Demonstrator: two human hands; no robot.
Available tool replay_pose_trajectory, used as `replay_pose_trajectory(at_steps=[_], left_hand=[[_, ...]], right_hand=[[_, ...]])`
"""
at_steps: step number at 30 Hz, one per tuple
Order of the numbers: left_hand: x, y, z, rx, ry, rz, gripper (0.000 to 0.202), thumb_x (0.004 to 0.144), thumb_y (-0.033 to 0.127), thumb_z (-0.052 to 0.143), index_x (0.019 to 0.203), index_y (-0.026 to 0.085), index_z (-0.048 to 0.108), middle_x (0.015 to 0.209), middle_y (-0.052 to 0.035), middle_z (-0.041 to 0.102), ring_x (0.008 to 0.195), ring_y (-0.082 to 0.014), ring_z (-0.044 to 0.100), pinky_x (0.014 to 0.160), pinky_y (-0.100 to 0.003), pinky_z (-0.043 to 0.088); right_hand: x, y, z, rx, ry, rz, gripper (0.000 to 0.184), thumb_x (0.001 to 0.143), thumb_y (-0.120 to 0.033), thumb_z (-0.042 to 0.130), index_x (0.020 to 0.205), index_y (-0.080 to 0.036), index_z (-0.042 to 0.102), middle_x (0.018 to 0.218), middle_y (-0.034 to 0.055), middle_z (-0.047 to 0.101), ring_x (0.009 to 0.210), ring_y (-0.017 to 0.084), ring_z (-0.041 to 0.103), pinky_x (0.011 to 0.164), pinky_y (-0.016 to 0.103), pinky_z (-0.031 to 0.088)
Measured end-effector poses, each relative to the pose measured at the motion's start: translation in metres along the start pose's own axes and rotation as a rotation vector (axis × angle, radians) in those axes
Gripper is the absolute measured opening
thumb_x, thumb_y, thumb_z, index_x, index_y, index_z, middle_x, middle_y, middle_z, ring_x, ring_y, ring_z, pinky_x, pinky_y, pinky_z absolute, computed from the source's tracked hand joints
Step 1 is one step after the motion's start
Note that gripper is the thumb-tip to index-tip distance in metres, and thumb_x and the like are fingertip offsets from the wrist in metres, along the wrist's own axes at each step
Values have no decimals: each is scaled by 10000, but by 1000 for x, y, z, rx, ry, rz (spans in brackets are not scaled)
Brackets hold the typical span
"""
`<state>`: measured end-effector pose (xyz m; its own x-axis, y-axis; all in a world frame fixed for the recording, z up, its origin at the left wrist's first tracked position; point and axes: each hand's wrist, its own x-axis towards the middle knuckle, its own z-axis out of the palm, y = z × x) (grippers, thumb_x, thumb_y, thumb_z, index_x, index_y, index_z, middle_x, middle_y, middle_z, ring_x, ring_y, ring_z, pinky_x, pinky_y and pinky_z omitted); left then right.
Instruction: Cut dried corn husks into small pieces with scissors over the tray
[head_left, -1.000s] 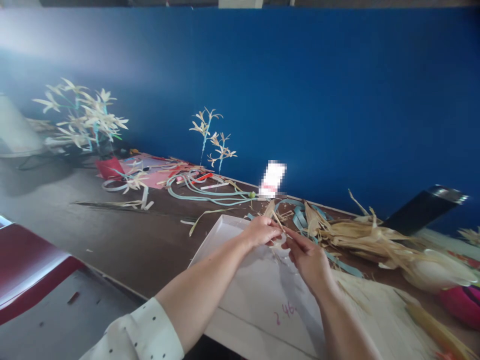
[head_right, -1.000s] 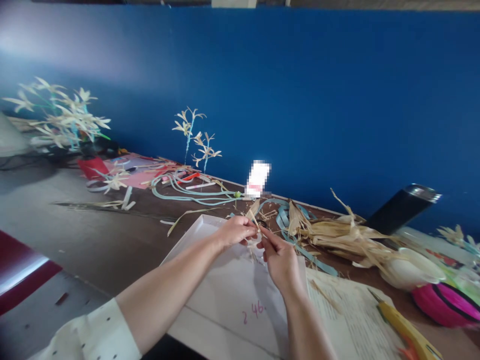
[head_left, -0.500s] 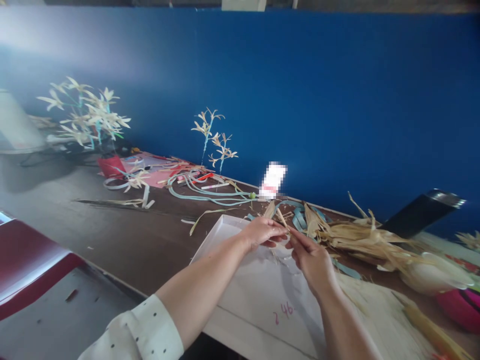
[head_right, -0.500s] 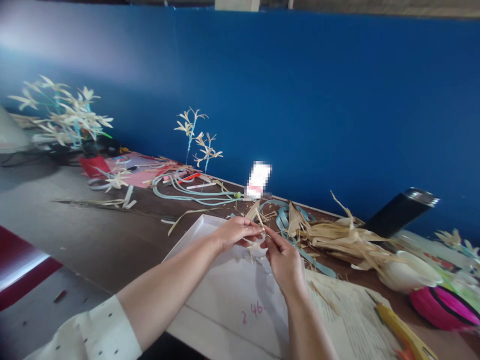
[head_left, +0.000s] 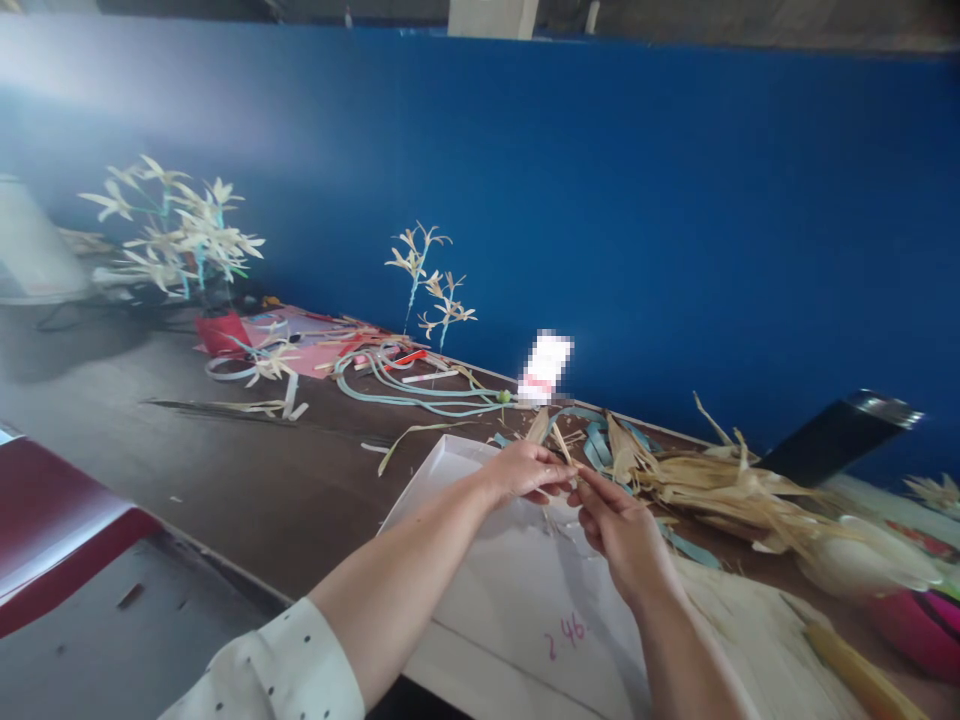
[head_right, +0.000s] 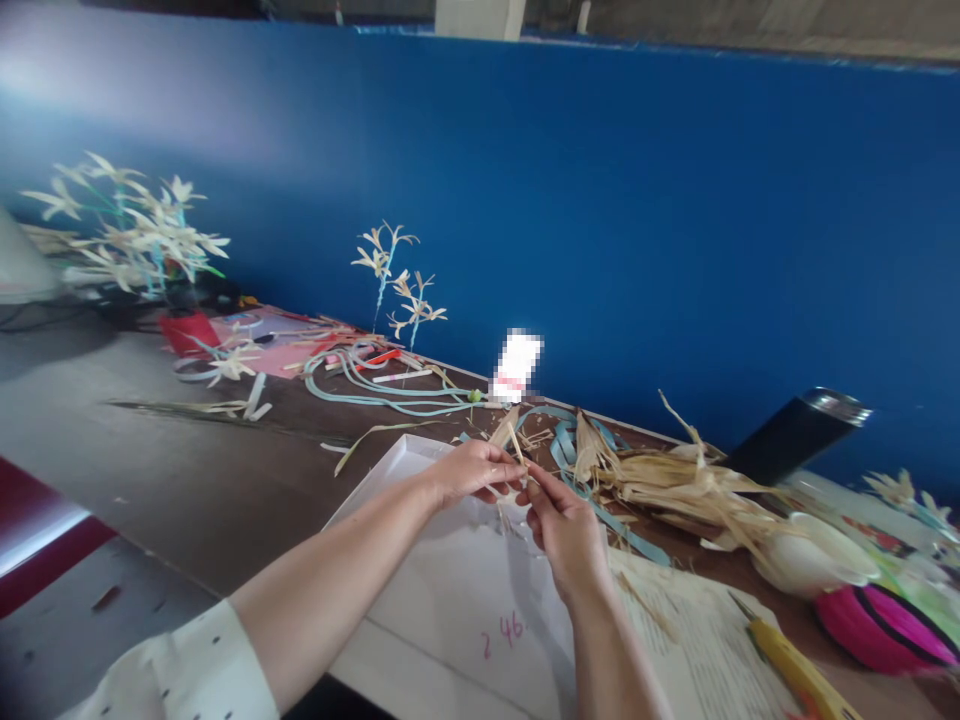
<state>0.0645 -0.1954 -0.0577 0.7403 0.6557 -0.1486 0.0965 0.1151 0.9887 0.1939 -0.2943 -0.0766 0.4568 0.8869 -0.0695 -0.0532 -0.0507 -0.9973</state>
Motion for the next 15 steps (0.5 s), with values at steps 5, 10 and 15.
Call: replay_pose_trajectory(at_steps=[5, 10, 15], left_hand=[[5, -5, -1, 31, -40, 57, 370, 699, 476, 619, 849, 140, 647, 892, -81, 664, 742, -121, 583, 585, -220, 467], [4, -5, 0, 72, -26, 70, 310, 722, 415, 602, 852, 136, 641, 875, -76, 658, 743, -121, 583, 588, -222, 476], [1, -3, 2, 76, -57, 107, 433, 695, 511, 607, 878, 120, 637, 842, -88, 644, 741, -129, 583, 565, -210, 466]], right_hand=[[0, -1, 0, 27, -1, 18, 523, 652, -418, 714, 1119, -204, 620, 690, -5, 571, 433, 39, 323, 384, 183, 167], [1, 1, -2, -57, -9, -17, 526, 677, -444, 689, 1141, -207, 616, 678, 0, 576, 433, 52, 355, 380, 190, 181], [1, -1, -2, -5, 5, -4, 517, 655, -411, 714, 1118, -196, 628, 688, 2, 567, 443, 49, 360, 386, 184, 176]])
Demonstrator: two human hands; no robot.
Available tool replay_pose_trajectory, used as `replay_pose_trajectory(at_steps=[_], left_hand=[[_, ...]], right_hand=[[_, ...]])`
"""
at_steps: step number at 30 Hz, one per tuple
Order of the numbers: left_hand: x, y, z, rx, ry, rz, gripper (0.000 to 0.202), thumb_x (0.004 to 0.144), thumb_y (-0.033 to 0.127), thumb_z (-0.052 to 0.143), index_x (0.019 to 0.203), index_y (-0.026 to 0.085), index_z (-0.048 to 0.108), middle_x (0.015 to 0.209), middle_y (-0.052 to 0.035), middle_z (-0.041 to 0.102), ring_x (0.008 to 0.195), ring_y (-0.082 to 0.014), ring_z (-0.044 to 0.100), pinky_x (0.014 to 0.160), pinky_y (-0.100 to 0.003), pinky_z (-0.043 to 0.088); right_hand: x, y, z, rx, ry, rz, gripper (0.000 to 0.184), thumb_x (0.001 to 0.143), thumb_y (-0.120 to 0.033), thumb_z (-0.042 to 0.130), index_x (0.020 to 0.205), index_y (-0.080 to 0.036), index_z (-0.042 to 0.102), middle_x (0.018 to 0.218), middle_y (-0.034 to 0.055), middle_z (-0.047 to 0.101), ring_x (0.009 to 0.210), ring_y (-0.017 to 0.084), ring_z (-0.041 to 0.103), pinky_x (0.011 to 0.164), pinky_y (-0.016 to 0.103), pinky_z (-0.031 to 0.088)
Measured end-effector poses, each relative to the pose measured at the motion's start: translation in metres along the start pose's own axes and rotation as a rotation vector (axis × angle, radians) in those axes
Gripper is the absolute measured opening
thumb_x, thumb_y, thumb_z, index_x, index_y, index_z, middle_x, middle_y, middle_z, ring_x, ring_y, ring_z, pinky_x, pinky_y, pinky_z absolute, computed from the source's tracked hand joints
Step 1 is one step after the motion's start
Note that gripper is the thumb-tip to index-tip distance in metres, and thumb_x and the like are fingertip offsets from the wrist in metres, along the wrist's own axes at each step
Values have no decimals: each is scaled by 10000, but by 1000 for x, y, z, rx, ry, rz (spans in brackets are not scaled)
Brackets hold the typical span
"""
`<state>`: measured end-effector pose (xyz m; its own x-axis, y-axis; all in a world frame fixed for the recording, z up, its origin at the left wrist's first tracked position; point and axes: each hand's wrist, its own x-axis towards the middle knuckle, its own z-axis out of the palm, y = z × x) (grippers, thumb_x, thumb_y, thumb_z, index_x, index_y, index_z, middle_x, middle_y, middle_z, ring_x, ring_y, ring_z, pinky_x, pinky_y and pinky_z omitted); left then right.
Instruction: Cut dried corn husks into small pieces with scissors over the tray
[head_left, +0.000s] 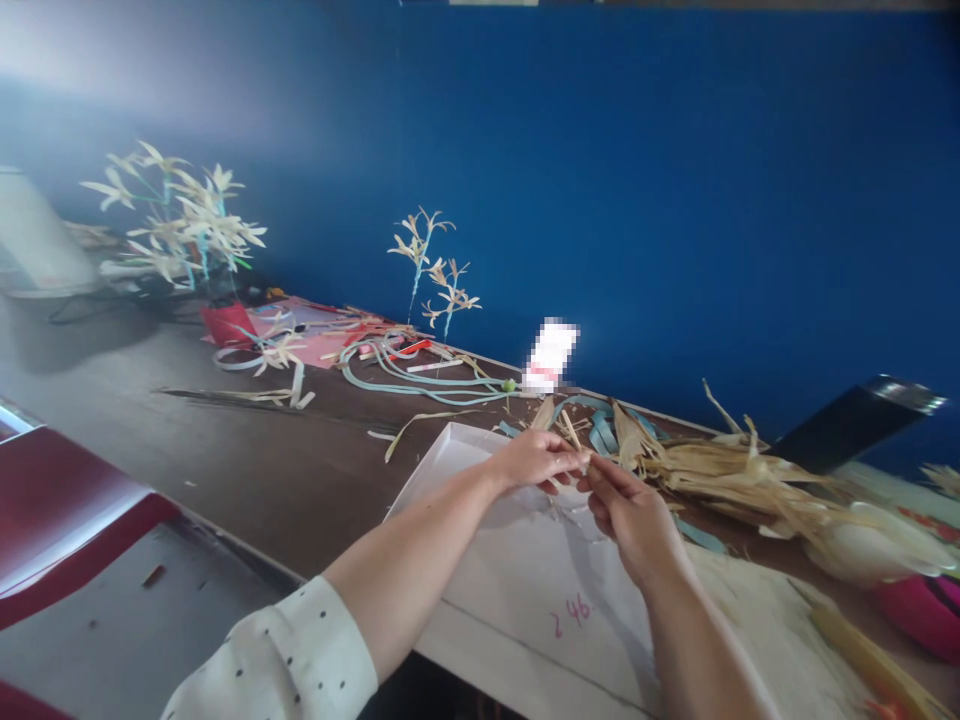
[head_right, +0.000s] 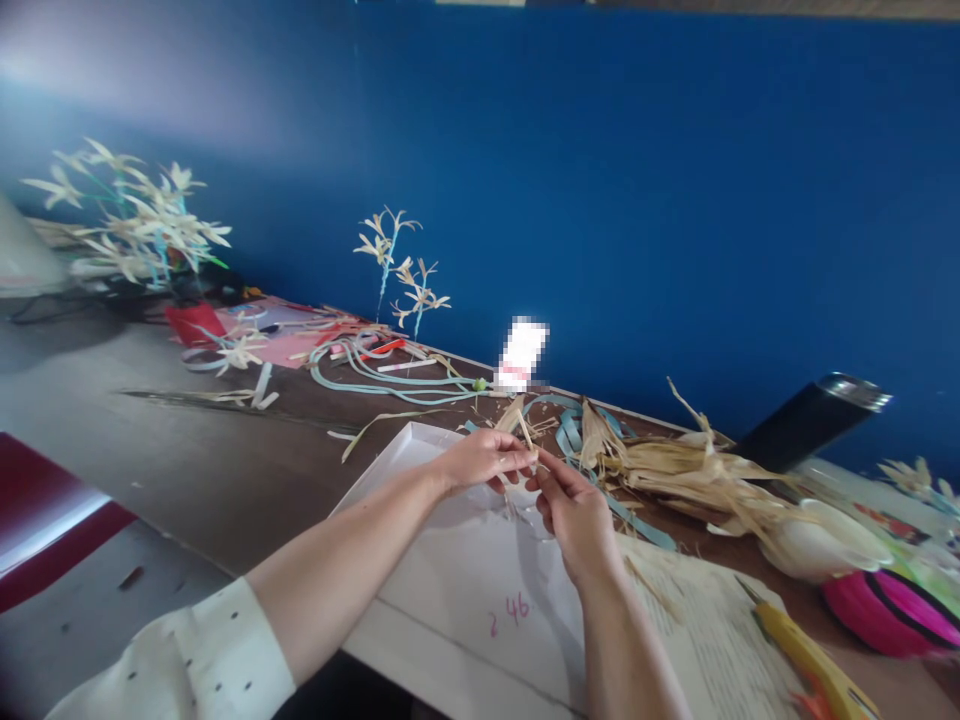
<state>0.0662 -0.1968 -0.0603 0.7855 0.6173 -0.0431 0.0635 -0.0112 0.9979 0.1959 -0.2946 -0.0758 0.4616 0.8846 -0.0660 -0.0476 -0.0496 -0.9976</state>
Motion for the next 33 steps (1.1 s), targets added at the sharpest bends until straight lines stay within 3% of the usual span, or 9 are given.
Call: replay_pose_trajectory(at_steps=[7, 13, 21, 28, 33], left_hand=[[5, -5, 0, 43, 69, 44, 395, 738, 511, 562, 803, 125, 616, 754, -66, 621, 680, -115, 575, 558, -210, 462], [3, -3, 5, 105, 144, 178, 291, 785, 425, 522, 748, 145, 595, 644, -3, 564, 590, -87, 517, 562, -203, 420], [6, -7, 13, 280, 319, 369, 264, 801, 355, 496, 636, 151, 522, 574, 31, 468, 568, -79, 413, 542, -204, 321], [4, -3, 16, 315, 367, 331, 217, 771, 299, 510, 610, 154, 509, 573, 31, 468, 563, -78, 411, 539, -205, 307], [6, -5, 8, 237, 351, 190, 236, 781, 352, 488, 693, 157, 589, 606, 16, 566, 556, -85, 473, 545, -200, 347]], right_hand=[[-3, -4, 3, 104, -34, 35, 496, 632, -378, 740, 1087, -210, 637, 678, -8, 567, 430, 41, 319, 385, 177, 141], [-2, -2, 3, 118, -25, 4, 462, 648, -385, 736, 1076, -233, 652, 704, -1, 587, 450, 40, 338, 393, 170, 168], [-4, 0, 7, -276, 187, -200, 541, 691, -544, 633, 1139, -241, 647, 722, 19, 646, 474, 89, 435, 412, 217, 302], [-2, 0, 1, -378, 279, -256, 478, 755, -504, 577, 1144, -236, 645, 752, 46, 664, 463, 99, 445, 410, 220, 348], [6, 0, -10, -59, 390, -227, 584, 684, -458, 670, 1212, -226, 577, 768, 48, 647, 461, 75, 431, 401, 197, 337]])
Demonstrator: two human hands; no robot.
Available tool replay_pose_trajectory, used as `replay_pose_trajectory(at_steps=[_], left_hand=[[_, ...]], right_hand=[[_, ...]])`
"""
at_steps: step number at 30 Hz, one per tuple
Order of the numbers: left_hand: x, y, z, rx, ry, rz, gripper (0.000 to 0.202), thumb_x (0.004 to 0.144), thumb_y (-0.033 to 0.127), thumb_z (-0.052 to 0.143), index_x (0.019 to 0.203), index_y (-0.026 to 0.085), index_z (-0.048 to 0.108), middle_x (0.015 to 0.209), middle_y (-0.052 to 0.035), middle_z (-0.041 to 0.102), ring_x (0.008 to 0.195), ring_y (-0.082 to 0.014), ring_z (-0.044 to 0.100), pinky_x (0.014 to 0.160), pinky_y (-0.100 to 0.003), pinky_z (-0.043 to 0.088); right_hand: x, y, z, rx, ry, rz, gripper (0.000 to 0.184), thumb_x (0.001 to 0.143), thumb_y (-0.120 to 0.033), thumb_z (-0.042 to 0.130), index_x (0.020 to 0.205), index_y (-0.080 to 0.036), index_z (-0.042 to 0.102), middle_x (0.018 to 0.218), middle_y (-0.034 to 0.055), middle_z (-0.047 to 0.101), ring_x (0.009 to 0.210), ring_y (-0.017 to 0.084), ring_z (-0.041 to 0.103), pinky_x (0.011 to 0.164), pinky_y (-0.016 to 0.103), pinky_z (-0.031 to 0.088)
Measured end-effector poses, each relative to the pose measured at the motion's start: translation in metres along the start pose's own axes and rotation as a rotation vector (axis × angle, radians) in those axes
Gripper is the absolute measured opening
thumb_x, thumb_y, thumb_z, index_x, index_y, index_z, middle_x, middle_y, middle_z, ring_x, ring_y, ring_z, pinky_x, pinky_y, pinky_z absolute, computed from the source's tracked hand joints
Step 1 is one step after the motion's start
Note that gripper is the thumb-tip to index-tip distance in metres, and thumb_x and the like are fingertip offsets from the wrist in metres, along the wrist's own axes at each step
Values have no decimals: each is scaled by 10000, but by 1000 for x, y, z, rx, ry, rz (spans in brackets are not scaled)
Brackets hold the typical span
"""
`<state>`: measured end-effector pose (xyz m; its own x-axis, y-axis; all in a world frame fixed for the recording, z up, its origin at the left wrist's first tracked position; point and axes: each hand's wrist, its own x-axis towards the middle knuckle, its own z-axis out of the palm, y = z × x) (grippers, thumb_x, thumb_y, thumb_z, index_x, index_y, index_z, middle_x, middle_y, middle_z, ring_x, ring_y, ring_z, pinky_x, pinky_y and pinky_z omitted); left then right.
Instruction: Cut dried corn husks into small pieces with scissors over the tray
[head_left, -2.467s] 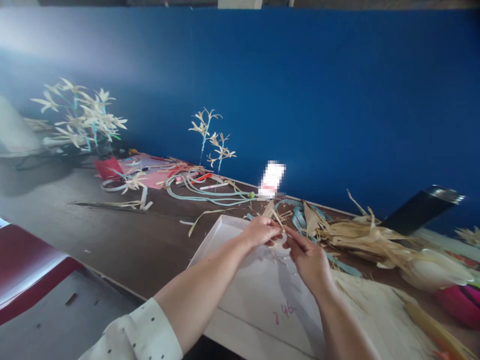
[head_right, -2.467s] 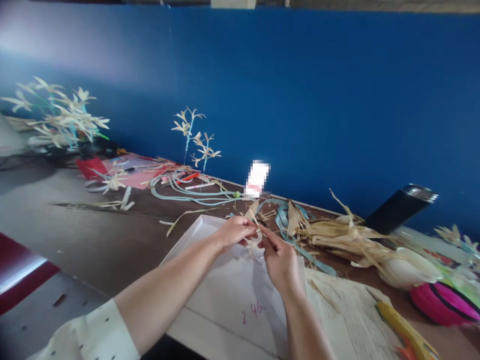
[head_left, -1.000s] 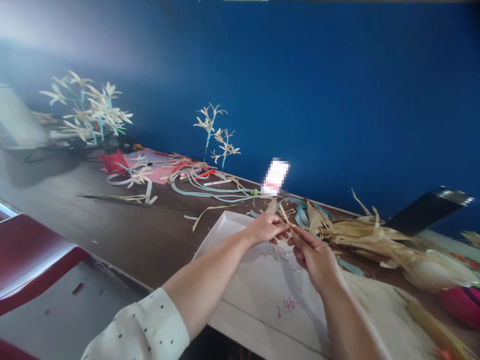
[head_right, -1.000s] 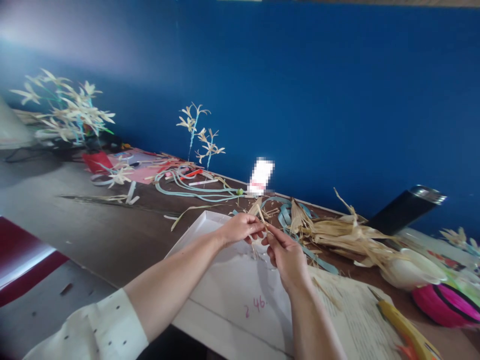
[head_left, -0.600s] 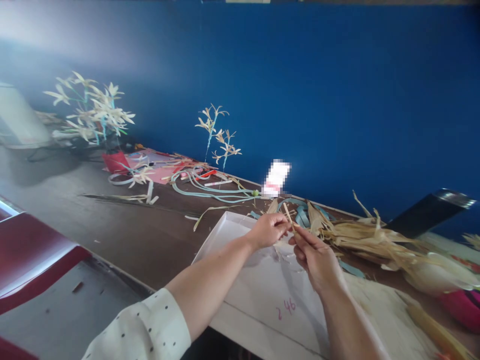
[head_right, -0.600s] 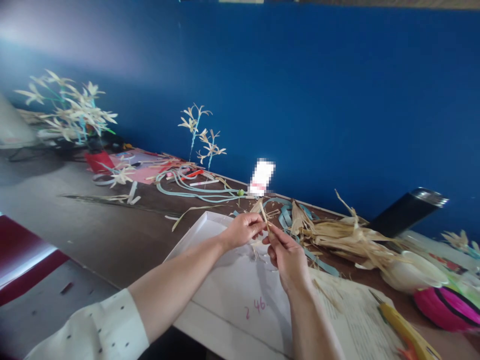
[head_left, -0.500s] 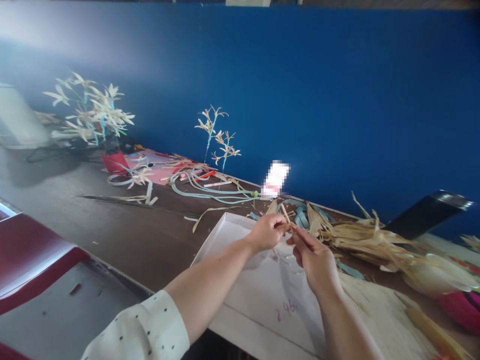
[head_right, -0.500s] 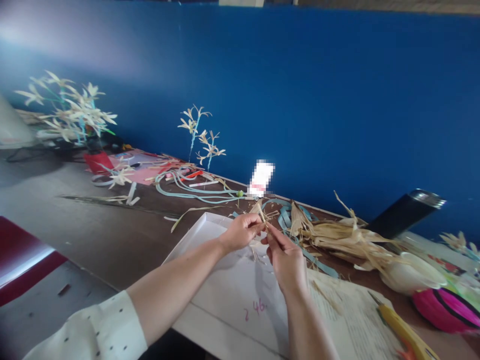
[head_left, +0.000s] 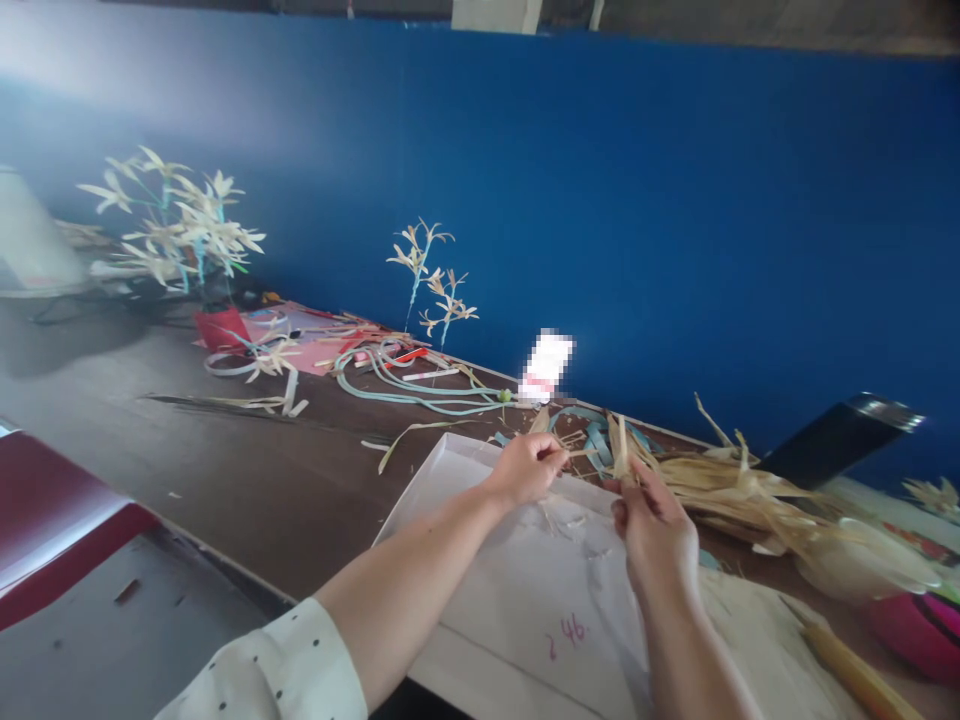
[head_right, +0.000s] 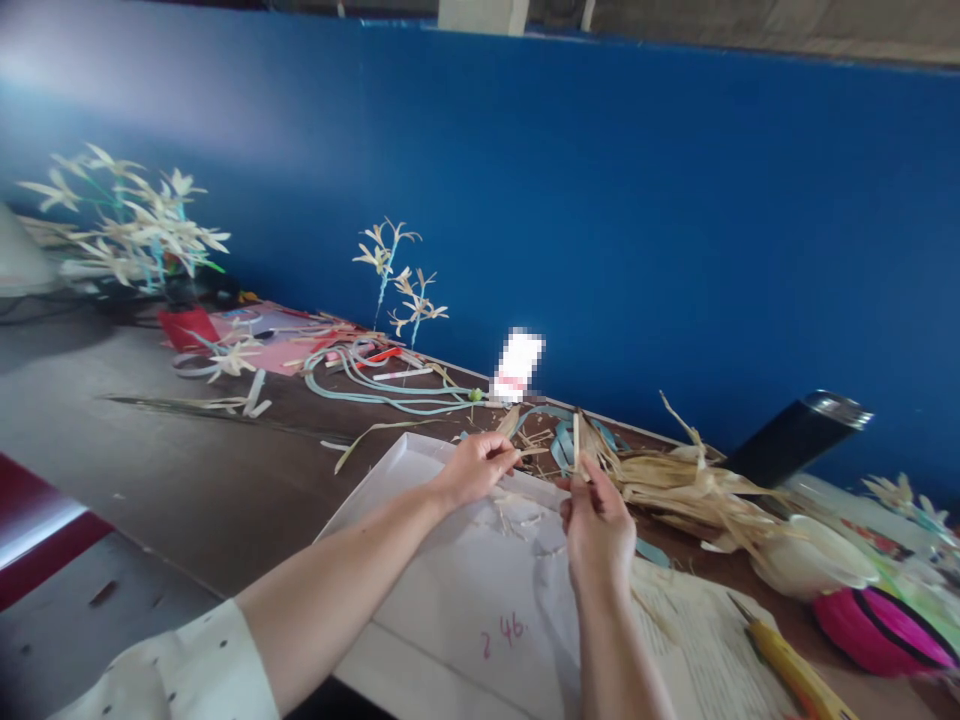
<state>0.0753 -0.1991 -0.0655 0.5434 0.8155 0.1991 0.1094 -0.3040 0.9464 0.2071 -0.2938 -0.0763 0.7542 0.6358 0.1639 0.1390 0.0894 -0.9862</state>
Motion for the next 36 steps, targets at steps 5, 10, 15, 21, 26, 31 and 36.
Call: replay_pose_trajectory(at_steps=[5, 10, 15, 21, 26, 31, 36], left_hand=[[0, 0, -2, -65, -19, -33, 241, 781, 353, 490, 740, 151, 615, 664, -4, 611, 558, -85, 489, 544, -199, 371], [-6, 8, 3, -54, -57, 1, 235, 785, 345, 487, 743, 147, 607, 661, -5, 599, 561, -80, 479, 565, -200, 377], [-7, 6, 8, 2, -11, 43, 227, 773, 344, 495, 695, 150, 583, 621, 5, 558, 571, -87, 462, 541, -203, 349], [-5, 3, 10, 51, 36, 23, 217, 767, 335, 498, 684, 155, 588, 583, 11, 527, 551, -91, 443, 517, -208, 328], [-3, 7, 1, 63, 31, 8, 243, 777, 347, 484, 720, 157, 626, 643, -1, 590, 595, -99, 494, 572, -209, 364], [-3, 4, 0, 52, 15, 33, 240, 779, 354, 482, 739, 161, 619, 667, -2, 602, 629, -109, 520, 581, -211, 374], [-5, 3, 4, 71, -15, 78, 230, 786, 337, 466, 723, 157, 595, 655, 6, 579, 614, -99, 498, 570, -209, 364]], right_hand=[[-7, -10, 5, 298, -246, 124, 626, 656, -411, 716, 1230, -240, 534, 727, 14, 606, 445, 56, 383, 355, 161, 209], [-14, -8, 14, 253, -407, 197, 487, 660, -399, 721, 1096, -211, 618, 674, -12, 558, 421, 33, 335, 367, 174, 186], [-14, 2, 17, 72, -279, 114, 546, 645, -486, 698, 1095, -181, 645, 654, 2, 562, 418, 55, 358, 369, 201, 207], [-10, 1, 13, -10, -141, 63, 549, 648, -492, 690, 1101, -183, 657, 695, 28, 602, 434, 65, 383, 365, 205, 238], [-1, -6, 5, 241, -37, 111, 569, 623, -402, 728, 1145, -210, 607, 686, 5, 586, 426, 38, 344, 364, 169, 215], [-10, -13, 10, 378, -401, 254, 463, 677, -326, 714, 1116, -232, 602, 675, -13, 557, 435, 31, 323, 374, 154, 175], [-13, -3, 15, 261, -404, 237, 420, 661, -352, 729, 1046, -205, 647, 662, -11, 560, 424, 31, 323, 377, 169, 172]])
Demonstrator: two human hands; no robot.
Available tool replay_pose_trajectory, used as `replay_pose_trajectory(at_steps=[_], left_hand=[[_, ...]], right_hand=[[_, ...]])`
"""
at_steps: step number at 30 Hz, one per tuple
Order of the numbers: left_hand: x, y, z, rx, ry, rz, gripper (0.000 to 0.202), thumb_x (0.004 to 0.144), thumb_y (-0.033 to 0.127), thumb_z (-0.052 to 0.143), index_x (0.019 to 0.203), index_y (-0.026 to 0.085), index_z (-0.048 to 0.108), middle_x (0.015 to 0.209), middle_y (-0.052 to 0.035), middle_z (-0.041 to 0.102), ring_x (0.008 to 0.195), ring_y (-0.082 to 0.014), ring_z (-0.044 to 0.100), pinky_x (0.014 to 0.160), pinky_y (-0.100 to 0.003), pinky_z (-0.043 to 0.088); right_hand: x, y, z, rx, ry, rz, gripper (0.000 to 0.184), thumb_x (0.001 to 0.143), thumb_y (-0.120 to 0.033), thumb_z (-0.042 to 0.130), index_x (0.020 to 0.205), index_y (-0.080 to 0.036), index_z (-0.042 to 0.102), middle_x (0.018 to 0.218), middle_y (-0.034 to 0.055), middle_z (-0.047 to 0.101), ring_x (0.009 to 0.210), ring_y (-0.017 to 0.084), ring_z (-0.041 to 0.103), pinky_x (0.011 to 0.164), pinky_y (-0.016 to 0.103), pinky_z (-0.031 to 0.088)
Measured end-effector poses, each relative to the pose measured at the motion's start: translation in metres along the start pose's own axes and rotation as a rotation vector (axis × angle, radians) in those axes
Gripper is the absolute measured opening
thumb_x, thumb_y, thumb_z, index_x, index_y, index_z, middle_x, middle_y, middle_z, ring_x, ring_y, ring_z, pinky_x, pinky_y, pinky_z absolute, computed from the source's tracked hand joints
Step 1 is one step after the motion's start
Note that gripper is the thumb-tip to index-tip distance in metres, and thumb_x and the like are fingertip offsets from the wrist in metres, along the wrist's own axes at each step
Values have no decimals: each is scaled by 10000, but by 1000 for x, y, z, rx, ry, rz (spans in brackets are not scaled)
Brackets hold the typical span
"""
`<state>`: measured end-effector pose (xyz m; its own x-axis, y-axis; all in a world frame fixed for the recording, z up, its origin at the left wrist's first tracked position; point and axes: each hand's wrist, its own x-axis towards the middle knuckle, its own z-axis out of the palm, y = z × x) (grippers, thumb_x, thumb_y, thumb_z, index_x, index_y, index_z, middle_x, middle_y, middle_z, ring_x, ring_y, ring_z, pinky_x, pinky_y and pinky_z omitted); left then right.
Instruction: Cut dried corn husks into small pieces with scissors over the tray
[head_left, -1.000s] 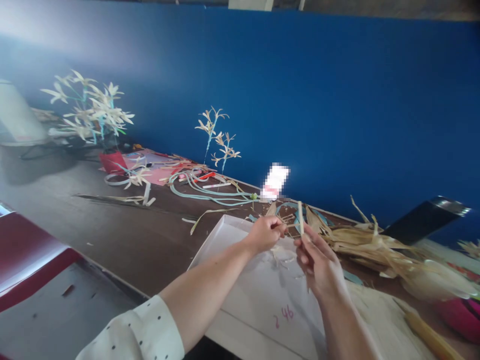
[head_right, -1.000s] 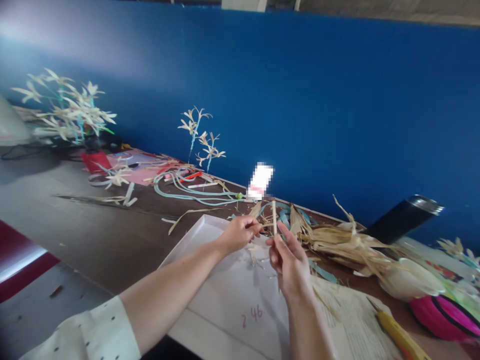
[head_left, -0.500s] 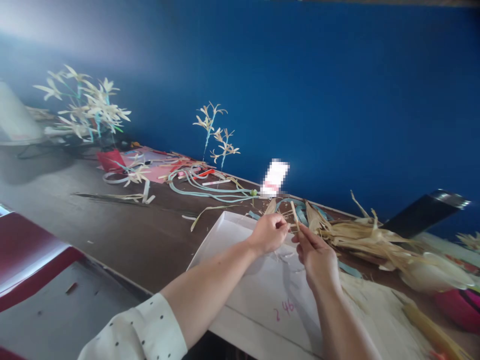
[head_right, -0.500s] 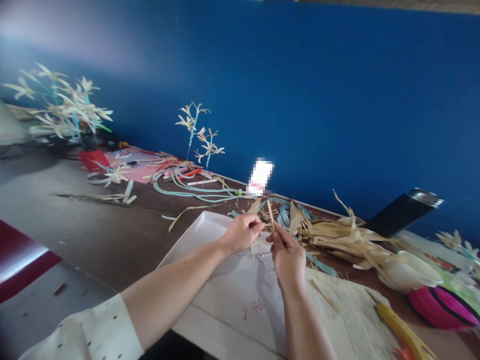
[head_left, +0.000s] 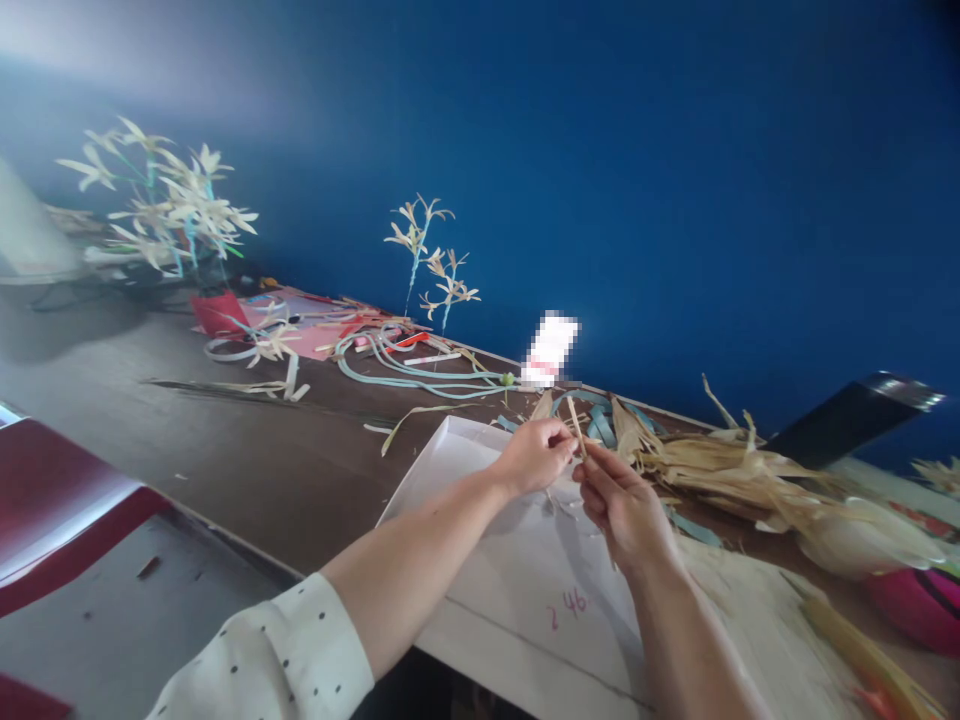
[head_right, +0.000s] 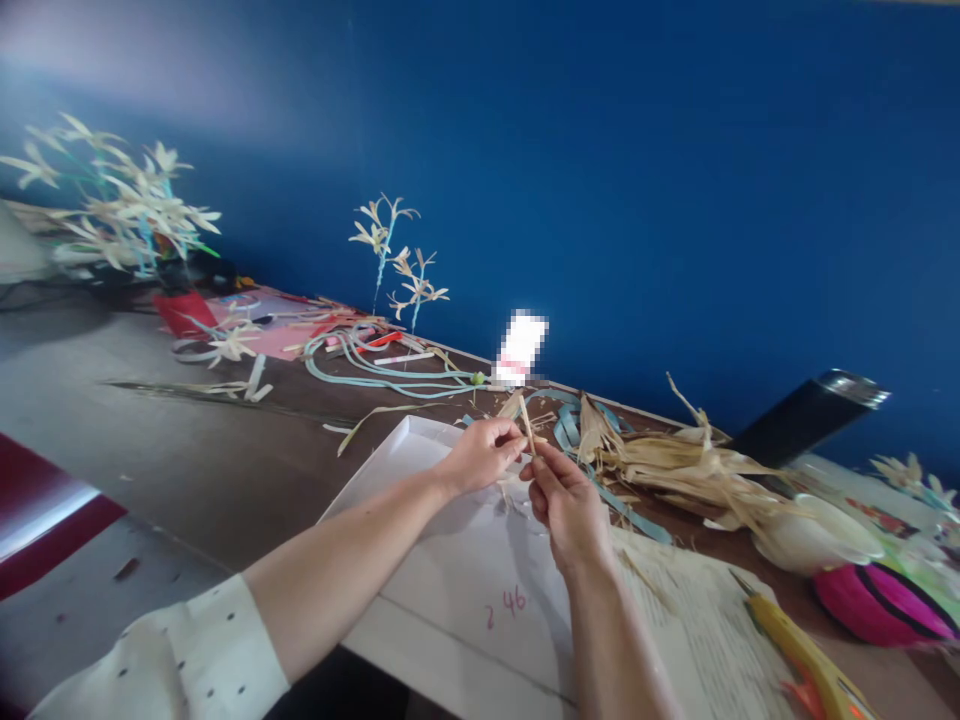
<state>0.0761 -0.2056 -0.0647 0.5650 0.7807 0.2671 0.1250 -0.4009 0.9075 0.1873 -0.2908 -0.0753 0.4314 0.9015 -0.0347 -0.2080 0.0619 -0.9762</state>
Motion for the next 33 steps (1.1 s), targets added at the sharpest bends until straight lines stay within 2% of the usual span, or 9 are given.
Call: replay_pose_trajectory(at_steps=[5, 9, 13, 15, 17, 20, 25, 33], left_hand=[[-1, 1, 1, 85, 28, -9, 211, 769, 320, 477, 652, 158, 546, 623, 15, 542, 591, -89, 464, 528, -202, 320], [-1, 1, 1, 128, 28, -8, 218, 770, 338, 482, 656, 162, 543, 613, 22, 545, 576, -85, 461, 515, -199, 315], [0, 2, -6, 179, -79, -29, 228, 785, 347, 475, 692, 170, 585, 668, 10, 610, 616, -96, 522, 568, -200, 370], [1, 1, -11, 276, -130, -52, 232, 781, 360, 484, 703, 181, 610, 709, -2, 640, 660, -117, 555, 613, -217, 396], [1, 0, -13, 409, -146, -69, 234, 771, 375, 493, 719, 193, 631, 745, -18, 656, 714, -150, 577, 644, -242, 412], [0, -2, -12, 540, -191, -64, 244, 784, 360, 467, 755, 201, 649, 816, -42, 670, 789, -181, 593, 674, -260, 430], [-3, -2, -5, 686, -286, -12, 285, 827, 312, 387, 793, 185, 641, 894, -68, 665, 843, -200, 604, 717, -282, 458], [-6, 1, -1, 809, -323, 50, 306, 838, 291, 366, 836, 165, 644, 925, -101, 664, 864, -221, 616, 743, -309, 478]], right_hand=[[4, 7, -3, -162, 155, -102, 520, 630, -418, 734, 1082, -172, 659, 649, 8, 586, 417, 50, 356, 360, 186, 190], [5, 6, -6, -216, 238, -153, 531, 623, -434, 731, 1079, -170, 671, 648, 18, 610, 413, 53, 368, 353, 188, 221], [9, -1, -15, -100, 441, -175, 559, 598, -397, 742, 1101, -167, 659, 649, 26, 618, 412, 47, 377, 356, 176, 250], [10, -4, -19, -20, 514, -210, 550, 592, -371, 744, 1102, -183, 659, 646, 19, 614, 414, 41, 378, 364, 169, 259], [10, -5, -20, 8, 519, -247, 530, 599, -358, 742, 1097, -196, 661, 652, 15, 613, 420, 40, 380, 369, 168, 266], [9, -4, -17, -73, 488, -281, 497, 624, -368, 730, 1089, -203, 667, 680, 27, 631, 428, 51, 395, 367, 179, 288], [6, -4, -13, -135, 439, -312, 452, 672, -374, 698, 1093, -212, 667, 680, 32, 642, 419, 54, 402, 370, 184, 305], [4, -6, -13, -131, 421, -324, 473, 663, -396, 710, 1094, -207, 667, 677, 29, 638, 415, 50, 407, 370, 181, 311]])
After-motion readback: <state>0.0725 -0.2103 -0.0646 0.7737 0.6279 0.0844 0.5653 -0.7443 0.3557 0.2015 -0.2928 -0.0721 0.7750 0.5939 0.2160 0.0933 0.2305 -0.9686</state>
